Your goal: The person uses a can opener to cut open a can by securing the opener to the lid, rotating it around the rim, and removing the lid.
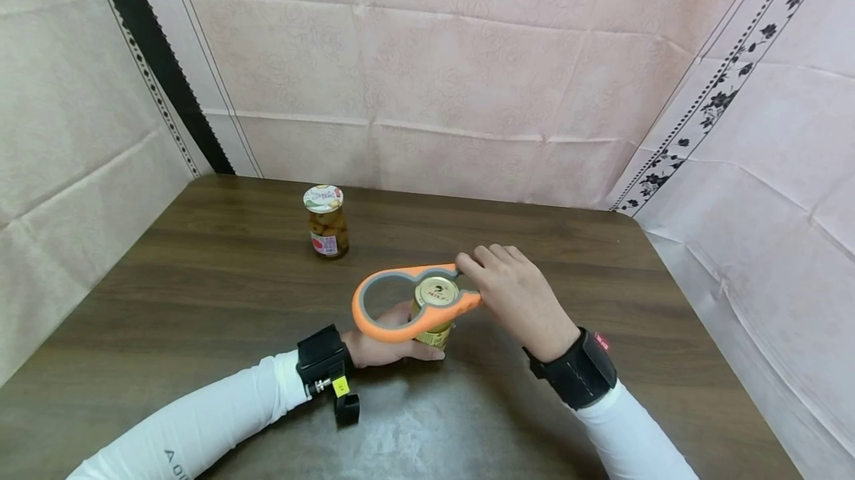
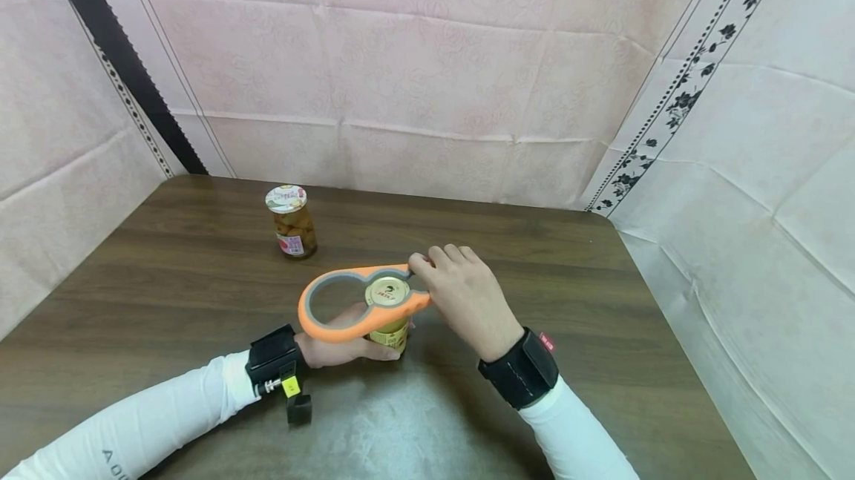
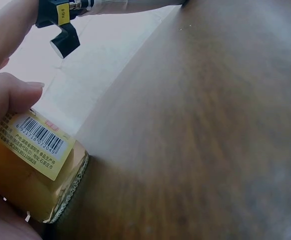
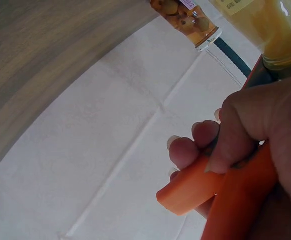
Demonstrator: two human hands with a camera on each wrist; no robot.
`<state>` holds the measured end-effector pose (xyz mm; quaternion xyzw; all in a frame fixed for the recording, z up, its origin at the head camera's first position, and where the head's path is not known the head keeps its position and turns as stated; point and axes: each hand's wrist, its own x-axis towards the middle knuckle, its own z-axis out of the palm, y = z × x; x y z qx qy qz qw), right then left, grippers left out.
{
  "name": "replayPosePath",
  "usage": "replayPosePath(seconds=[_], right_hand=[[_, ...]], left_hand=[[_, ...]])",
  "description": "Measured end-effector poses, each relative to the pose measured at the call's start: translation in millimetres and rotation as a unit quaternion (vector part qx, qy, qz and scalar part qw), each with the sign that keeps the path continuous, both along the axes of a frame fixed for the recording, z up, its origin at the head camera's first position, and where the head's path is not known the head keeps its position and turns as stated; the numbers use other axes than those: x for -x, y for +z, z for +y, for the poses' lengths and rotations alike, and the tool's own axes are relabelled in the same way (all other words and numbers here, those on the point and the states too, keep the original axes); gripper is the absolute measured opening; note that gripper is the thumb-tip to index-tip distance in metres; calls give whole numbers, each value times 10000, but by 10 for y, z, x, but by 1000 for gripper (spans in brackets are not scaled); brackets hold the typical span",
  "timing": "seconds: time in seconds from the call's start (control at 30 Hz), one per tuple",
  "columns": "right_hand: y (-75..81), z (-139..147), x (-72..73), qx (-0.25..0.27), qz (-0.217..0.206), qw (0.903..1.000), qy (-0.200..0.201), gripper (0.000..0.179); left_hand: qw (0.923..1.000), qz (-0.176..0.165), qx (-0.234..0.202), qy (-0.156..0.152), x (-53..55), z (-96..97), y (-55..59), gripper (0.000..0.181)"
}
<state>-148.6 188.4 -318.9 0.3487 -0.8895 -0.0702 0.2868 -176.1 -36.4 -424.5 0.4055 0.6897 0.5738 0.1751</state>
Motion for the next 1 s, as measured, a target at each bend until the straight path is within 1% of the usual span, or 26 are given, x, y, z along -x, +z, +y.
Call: replayPosePath(seconds=[0.2,0.3,0.33,0.53,0.57,0.77,0.83,1.0], right_hand=[[-7,-7,26,30,-58,10000,20,37],[-11,-11,35,-6,5,10000,33,37],[-11,-11,38,-10,27,10000,34,37],[-17,-3,47,-8,28,10000,29,37],[-15,-2,46,-14,5,10000,29,38],[-4,0,46,-19,-146,9999,1,40],[-4,0,47,14,-180,9998,10,41],[-2,3,41,81,-190,9998,83,40]], left_hand=[[9999,113,-24,-54,10,-5,-13,97],[9999,74,-100,-104,1,-9,3,98],[9997,-24,-169,-153,-1,-9,8,98],[9999,9,-69,-97,-4,-8,24,98],[10000,70,-22,-48,-4,-9,27,98],[9997,-126,-196,-29,-6,-10,18,99],[9997,-92,-208,-18,-8,-10,16,99],[9997,183,-161,51,-15,-4,28,100]])
